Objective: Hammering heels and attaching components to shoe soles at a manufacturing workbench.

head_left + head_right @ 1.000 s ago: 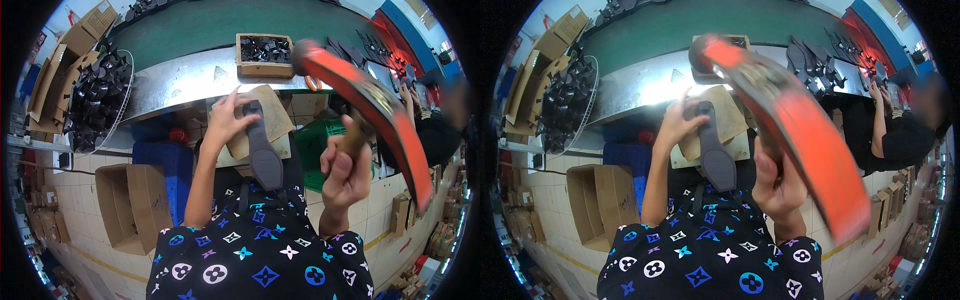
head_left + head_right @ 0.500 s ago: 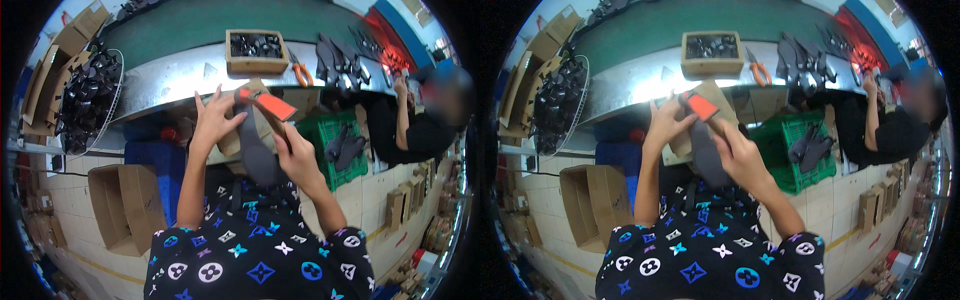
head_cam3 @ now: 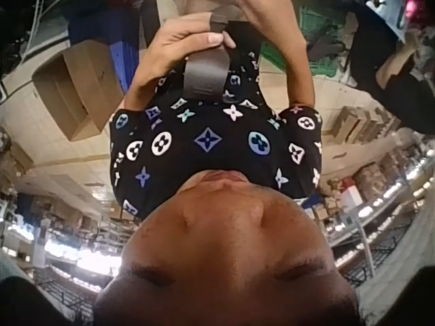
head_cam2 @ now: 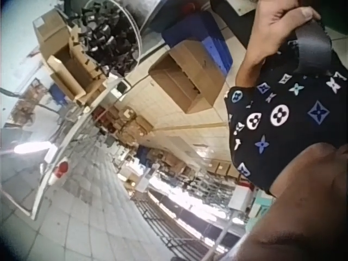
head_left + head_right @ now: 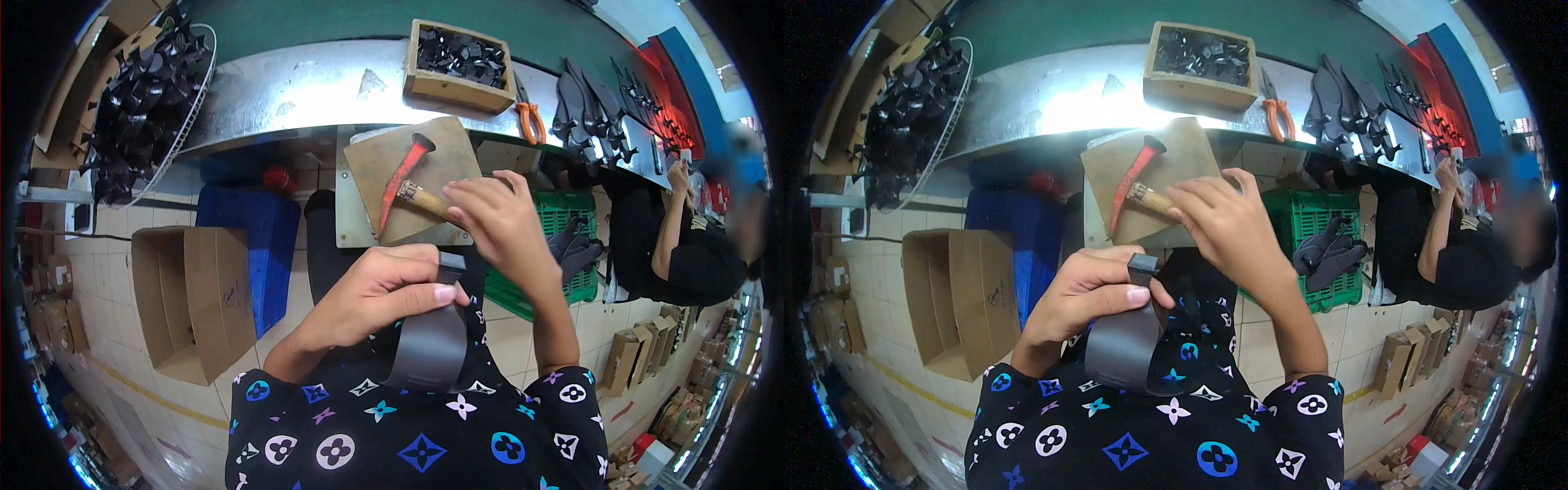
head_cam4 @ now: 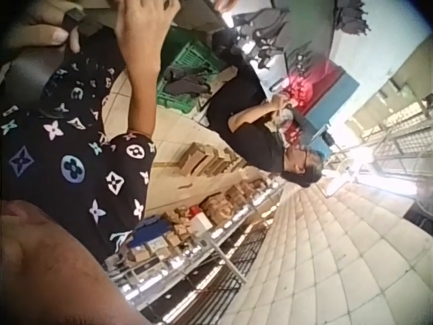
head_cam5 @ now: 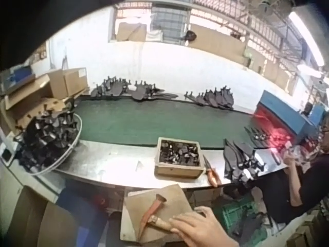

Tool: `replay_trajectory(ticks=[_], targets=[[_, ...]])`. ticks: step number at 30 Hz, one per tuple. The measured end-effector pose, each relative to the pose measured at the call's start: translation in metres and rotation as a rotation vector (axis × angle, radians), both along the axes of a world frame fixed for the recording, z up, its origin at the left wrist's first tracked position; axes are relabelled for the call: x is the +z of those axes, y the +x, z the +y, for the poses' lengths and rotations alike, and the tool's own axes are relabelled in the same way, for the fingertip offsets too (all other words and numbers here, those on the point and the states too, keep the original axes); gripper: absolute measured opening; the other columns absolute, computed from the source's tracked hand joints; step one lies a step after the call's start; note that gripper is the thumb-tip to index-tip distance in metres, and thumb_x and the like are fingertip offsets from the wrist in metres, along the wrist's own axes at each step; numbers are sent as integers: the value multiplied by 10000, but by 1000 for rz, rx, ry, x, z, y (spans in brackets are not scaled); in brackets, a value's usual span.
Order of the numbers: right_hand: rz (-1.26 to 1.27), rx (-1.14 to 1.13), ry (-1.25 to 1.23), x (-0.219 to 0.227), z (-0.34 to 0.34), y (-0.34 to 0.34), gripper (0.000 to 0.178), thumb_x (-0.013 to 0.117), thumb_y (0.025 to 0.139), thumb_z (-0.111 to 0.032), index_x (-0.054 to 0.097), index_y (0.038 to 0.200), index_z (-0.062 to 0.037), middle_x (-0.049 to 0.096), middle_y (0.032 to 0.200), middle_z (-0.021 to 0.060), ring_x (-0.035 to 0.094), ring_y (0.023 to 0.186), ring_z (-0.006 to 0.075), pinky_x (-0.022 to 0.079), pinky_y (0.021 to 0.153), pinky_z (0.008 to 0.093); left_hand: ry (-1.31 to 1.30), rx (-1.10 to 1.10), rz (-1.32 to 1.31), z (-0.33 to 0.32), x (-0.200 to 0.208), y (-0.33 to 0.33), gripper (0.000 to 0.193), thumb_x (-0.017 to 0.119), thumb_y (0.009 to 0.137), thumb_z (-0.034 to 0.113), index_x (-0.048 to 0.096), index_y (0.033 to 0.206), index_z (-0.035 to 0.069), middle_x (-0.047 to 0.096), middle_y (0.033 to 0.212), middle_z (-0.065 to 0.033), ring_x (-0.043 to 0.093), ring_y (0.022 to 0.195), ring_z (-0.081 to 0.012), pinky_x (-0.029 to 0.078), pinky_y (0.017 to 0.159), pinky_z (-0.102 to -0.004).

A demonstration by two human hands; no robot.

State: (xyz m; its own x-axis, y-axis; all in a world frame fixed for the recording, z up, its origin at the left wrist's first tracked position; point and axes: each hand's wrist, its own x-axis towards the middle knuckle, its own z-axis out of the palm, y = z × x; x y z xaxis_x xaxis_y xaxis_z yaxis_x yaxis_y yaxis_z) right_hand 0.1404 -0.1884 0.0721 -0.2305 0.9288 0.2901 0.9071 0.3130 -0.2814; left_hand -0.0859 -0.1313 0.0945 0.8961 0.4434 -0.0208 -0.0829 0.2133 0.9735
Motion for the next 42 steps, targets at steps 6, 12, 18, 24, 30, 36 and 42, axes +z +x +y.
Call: replay_trajectory(ticks=[6, 12, 18, 24, 30, 36, 42], targets=[[737, 590, -236, 44, 7, 9, 335, 718, 862, -228, 695, 1044, 51, 686, 929, 152, 650, 814, 299, 505, 755, 393, -122, -238, -114, -2, -4, 4, 251, 625, 971, 201, 730, 1013, -23, 705, 955, -123, 654, 904, -188, 481, 812, -298], [685, 944, -294, 63, 8, 1, 289, 682, 898, -219, 649, 859, 65, 617, 813, 139, 590, 661, 268, 478, 537, 336, -167, -428, -284, -8, -5, 11, 243, 628, 973, 191, 732, 1041, -18, 729, 857, -123, 679, 765, -191, 489, 695, -298], [558, 975, -371, 85, -8, -6, 318, 688, 898, -239, 646, 836, 70, 595, 785, 130, 570, 634, 246, 462, 490, 317, -220, -597, -364, -22, -11, 13, 270, 637, 970, 230, 708, 961, -30, 634, 696, -113, 559, 604, -149, 403, 564, -316], [512, 964, -385, 90, -19, -14, 305, 721, 879, -209, 640, 802, 75, 578, 738, 118, 539, 588, 221, 423, 453, 303, -85, -582, -381, -28, -17, 8, 340, 627, 968, 254, 649, 776, -26, 534, 589, -108, 474, 518, -165, 375, 514, -330], [513, 878, -296, 87, -36, -24, 334, 734, 880, -235, 647, 790, 74, 572, 684, 108, 514, 523, 199, 390, 415, 287, 0, -659, -391, -24, -13, 0, 210, 676, 934, 182, 719, 949, -23, 673, 804, -156, 657, 704, -291, 485, 597, -359], [529, 951, -334, 84, -15, -29, 342, 733, 889, -241, 644, 815, 80, 573, 681, 110, 535, 525, 206, 417, 422, 297, 118, -551, -367, -21, -7, -15, 218, 645, 952, 175, 691, 900, -31, 651, 766, -163, 646, 691, -312, 483, 588, -373], [535, 1025, -310, 71, -1, -24, 296, 746, 860, -187, 641, 888, 88, 551, 719, 95, 528, 534, 219, 427, 442, 305, 58, -491, -338, -17, -13, -14, 332, 600, 983, 206, 616, 806, -74, 592, 668, -189, 591, 616, -307, 437, 579, -377]])
